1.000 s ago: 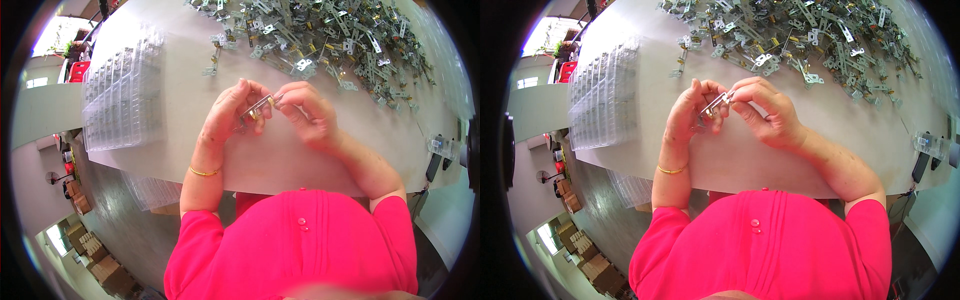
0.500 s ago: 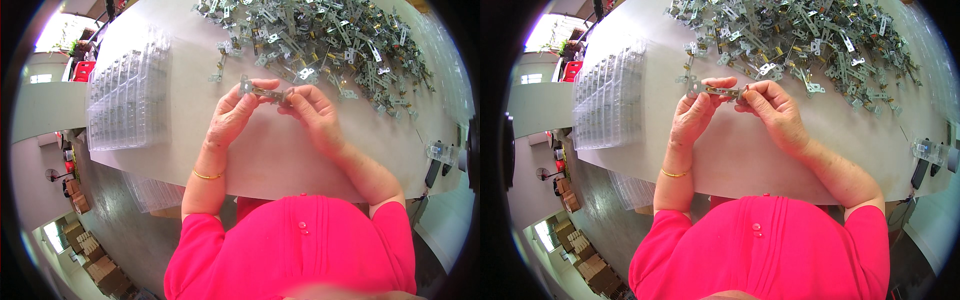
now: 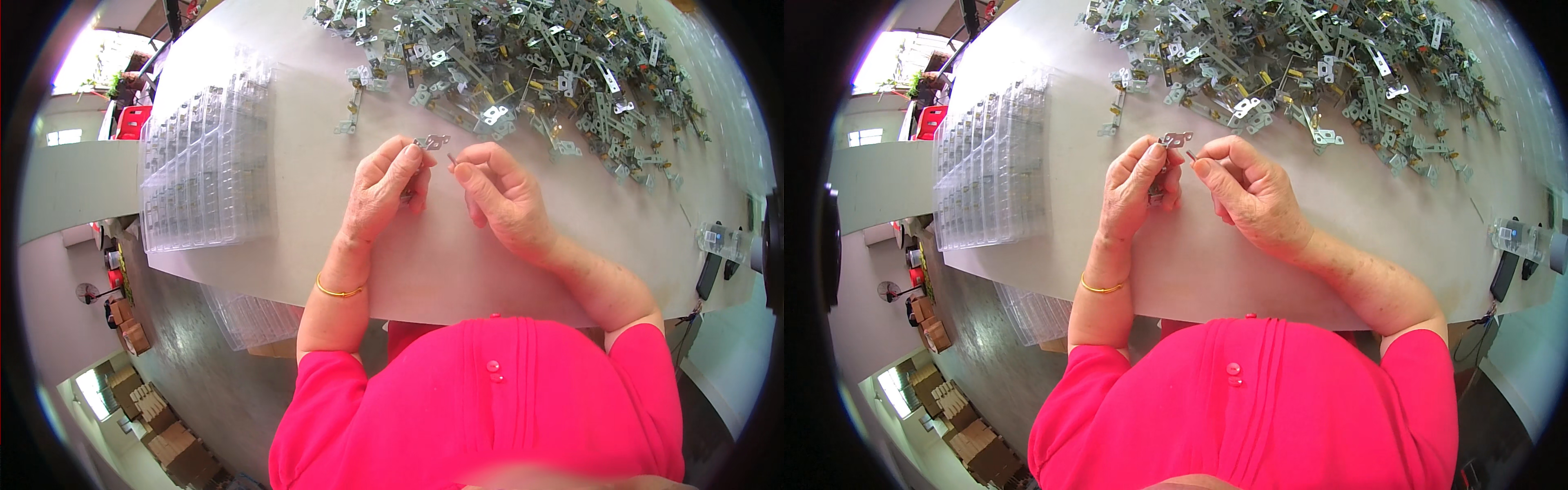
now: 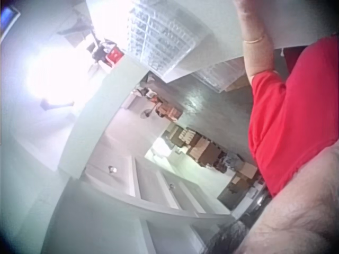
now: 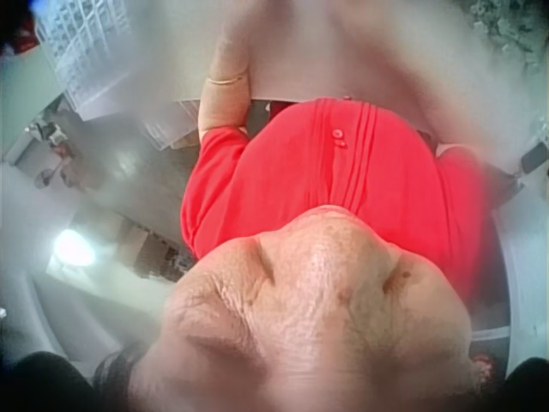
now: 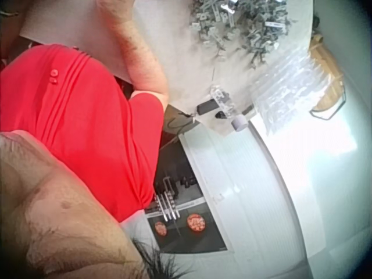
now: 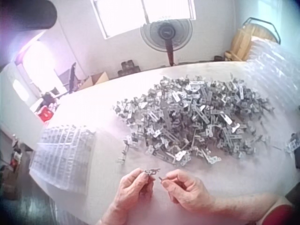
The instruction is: Placing small metal brackets into partitioned clear plastic packaging trays on a table.
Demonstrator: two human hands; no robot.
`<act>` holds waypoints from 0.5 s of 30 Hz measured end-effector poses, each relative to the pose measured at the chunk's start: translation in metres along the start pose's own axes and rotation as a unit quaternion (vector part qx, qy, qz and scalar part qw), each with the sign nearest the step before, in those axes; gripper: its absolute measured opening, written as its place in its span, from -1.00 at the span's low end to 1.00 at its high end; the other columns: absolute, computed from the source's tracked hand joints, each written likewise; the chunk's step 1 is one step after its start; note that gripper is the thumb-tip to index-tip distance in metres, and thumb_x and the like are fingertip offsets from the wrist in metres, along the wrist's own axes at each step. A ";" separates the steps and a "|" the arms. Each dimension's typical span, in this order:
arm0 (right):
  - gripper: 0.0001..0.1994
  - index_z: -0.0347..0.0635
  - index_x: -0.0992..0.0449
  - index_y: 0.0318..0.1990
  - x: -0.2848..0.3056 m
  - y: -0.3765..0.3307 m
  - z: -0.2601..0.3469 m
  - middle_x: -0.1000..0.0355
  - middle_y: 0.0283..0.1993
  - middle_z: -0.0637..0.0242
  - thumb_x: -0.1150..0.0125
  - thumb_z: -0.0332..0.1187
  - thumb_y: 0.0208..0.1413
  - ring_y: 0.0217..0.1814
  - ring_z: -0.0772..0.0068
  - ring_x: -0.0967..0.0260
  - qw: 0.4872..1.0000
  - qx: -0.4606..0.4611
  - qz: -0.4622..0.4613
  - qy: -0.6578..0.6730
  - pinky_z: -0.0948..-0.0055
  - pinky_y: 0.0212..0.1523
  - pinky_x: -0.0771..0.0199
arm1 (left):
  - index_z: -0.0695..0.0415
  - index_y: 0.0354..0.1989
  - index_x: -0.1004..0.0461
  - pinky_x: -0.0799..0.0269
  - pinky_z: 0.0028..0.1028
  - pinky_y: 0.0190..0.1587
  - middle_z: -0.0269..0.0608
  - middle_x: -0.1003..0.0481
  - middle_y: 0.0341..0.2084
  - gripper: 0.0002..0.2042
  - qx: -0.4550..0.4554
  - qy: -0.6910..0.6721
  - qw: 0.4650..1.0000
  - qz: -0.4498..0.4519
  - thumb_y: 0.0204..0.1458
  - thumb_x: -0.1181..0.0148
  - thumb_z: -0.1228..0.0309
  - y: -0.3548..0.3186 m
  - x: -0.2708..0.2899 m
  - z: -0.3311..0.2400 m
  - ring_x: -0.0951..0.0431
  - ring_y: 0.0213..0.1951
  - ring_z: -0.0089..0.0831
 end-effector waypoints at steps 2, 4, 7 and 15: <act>-0.87 -0.16 -0.45 -0.09 -0.002 0.000 0.000 -0.31 -0.52 0.56 -0.12 -0.31 0.38 -0.58 0.80 -0.18 1.000 0.011 -0.015 0.003 0.67 -0.60 -0.14 | 0.21 -0.24 -0.48 -0.26 -0.62 -0.56 -0.35 -0.41 -0.59 -0.73 -0.016 0.037 0.999 -0.001 0.38 0.02 0.26 0.000 -0.001 0.000 -0.36 -0.62 -0.62; -0.86 -0.16 -0.46 -0.09 0.000 0.001 0.000 -0.30 -0.52 0.56 -0.12 -0.30 0.38 -0.58 0.80 -0.17 1.000 0.009 -0.012 0.010 0.67 -0.60 -0.14 | 0.21 -0.24 -0.49 -0.24 -0.63 -0.57 -0.37 -0.41 -0.59 -0.73 -0.022 0.050 0.998 -0.002 0.38 0.01 0.26 0.000 -0.003 -0.002 -0.35 -0.62 -0.64; -0.85 -0.16 -0.46 -0.08 0.000 0.002 0.000 -0.30 -0.52 0.57 -0.12 -0.29 0.38 -0.57 0.80 -0.17 1.000 0.003 -0.009 0.015 0.68 -0.59 -0.15 | 0.21 -0.25 -0.49 -0.21 -0.64 -0.57 -0.40 -0.39 -0.60 -0.73 -0.037 0.087 0.996 -0.005 0.37 0.00 0.26 0.000 -0.004 0.000 -0.32 -0.61 -0.67; -0.84 -0.16 -0.46 -0.07 0.001 0.002 0.002 -0.32 -0.51 0.55 -0.12 -0.29 0.38 -0.54 0.79 -0.21 1.000 -0.020 -0.010 -0.004 0.68 -0.56 -0.20 | 0.22 -0.27 -0.50 -0.17 -0.64 -0.57 -0.43 -0.39 -0.61 -0.74 -0.101 0.198 0.975 -0.023 0.37 -0.02 0.28 0.000 -0.004 0.002 -0.28 -0.60 -0.71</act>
Point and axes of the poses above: each hand's wrist, its own y-axis towards the middle knuckle, its own x-axis out of the back of the hand, z = x × y, the point moved 1 cm from there along y, towards the middle knuckle
